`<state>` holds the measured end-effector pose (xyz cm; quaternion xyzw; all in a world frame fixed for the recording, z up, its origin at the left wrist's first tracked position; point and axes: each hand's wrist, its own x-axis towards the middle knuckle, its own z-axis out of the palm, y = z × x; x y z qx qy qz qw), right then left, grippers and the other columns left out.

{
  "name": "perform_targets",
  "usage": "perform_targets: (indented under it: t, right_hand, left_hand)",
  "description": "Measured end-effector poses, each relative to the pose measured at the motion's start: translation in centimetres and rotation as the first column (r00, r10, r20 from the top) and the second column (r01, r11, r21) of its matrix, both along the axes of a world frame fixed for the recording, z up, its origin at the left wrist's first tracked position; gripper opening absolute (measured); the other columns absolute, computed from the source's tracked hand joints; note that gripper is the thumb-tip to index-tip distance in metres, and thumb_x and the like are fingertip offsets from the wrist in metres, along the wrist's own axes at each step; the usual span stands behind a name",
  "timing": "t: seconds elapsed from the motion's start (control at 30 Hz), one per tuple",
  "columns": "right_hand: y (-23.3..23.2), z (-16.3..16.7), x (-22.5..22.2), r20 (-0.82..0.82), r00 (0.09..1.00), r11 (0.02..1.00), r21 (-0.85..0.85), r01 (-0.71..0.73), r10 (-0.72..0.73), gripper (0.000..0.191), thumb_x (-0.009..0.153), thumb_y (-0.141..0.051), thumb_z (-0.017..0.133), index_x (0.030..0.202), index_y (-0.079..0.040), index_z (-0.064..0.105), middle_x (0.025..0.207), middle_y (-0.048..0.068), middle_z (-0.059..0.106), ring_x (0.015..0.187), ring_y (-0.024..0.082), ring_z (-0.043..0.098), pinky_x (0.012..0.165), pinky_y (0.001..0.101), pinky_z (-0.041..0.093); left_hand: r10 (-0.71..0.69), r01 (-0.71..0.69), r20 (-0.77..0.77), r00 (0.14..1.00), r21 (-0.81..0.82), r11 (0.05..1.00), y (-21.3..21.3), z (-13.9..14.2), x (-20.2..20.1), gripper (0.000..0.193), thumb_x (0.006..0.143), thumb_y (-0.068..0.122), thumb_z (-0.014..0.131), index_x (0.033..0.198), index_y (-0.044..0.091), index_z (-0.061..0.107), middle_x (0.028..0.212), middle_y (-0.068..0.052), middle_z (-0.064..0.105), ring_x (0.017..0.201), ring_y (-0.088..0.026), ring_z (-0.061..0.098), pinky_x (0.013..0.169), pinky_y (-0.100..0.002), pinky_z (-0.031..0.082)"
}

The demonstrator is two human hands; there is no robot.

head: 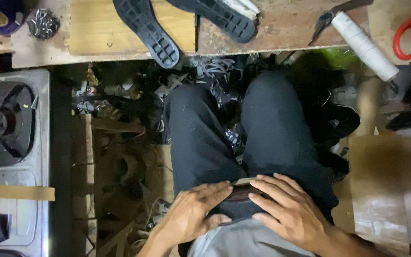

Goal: The person attaches a new sole to a shoe using a hammer and a shoe last. They repeatedly tap the sole edges to secure it, then place the finished shoe on a shelf.

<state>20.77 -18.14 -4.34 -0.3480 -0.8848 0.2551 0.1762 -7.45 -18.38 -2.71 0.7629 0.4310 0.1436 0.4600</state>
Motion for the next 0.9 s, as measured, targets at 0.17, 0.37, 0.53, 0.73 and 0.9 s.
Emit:
perform_targets:
  t: [0.17,0.37,0.53,0.73,0.9]
  right_hand:
    - [-0.2,0.7,-2.2,0.025,1.0,0.996,0.088,0.001,-0.003,0.043,0.078,-0.029,0.077,0.11,-0.002,0.072,0.124,0.014,0.063,0.12,0.032,0.057,0.106,0.055,0.037]
    - [-0.4,0.8,-3.3,-0.011,1.0,0.995,0.103,-0.002,0.003,0.038,0.075,-0.027,0.079,0.106,-0.005,0.072,0.105,0.008,0.063,0.103,0.03,0.058,0.095,0.0502,0.043]
    - [-1.1,0.0,-3.4,-0.04,0.999,0.998,0.046,0.032,-0.03,0.032,0.075,-0.029,0.081,0.094,-0.005,0.071,0.092,0.006,0.062,0.087,0.026,0.059,0.078,0.0443,0.044]
    - [-0.7,-0.9,-3.4,-0.116,0.993,0.998,0.049,-0.033,0.039,0.023,0.076,-0.023,0.083,0.071,-0.011,0.064,0.072,0.002,0.058,0.071,0.022,0.057,0.068,0.0411,0.042]
    - [-0.4,-0.8,-3.3,-0.283,0.957,0.997,0.016,0.07,-0.062,0.02,0.072,-0.015,0.083,0.068,-0.009,0.064,0.07,0.002,0.062,0.067,0.021,0.058,0.065,0.0383,0.043]
  left_hand:
    - [0.019,-0.017,0.073,0.997,-0.033,0.999,0.0,-1.3,-0.3,0.068,0.081,0.035,0.081,0.136,0.0,0.062,0.142,-0.018,0.063,0.129,-0.037,0.061,0.107,-0.041,0.048]
    - [0.099,-0.072,0.148,0.984,-0.182,0.981,-0.5,-2.0,-1.7,0.074,0.075,0.026,0.085,0.141,0.002,0.058,0.147,-0.017,0.058,0.134,-0.035,0.057,0.109,-0.04,0.046]
    - [0.089,-0.066,0.195,0.977,-0.123,0.99,-1.2,-1.6,-1.5,0.068,0.082,0.025,0.082,0.144,0.008,0.061,0.148,-0.016,0.059,0.137,-0.034,0.059,0.111,-0.04,0.049]
    - [0.006,-0.006,-0.014,1.0,0.022,1.0,-1.1,-0.2,0.1,0.06,0.083,0.03,0.077,0.137,0.008,0.063,0.14,-0.018,0.062,0.118,-0.036,0.065,0.091,-0.042,0.055]
    - [0.012,0.007,-0.07,0.997,0.265,0.964,-1.6,0.3,1.5,0.051,0.089,0.031,0.075,0.132,0.005,0.067,0.129,-0.021,0.067,0.099,-0.036,0.07,0.079,-0.041,0.058]
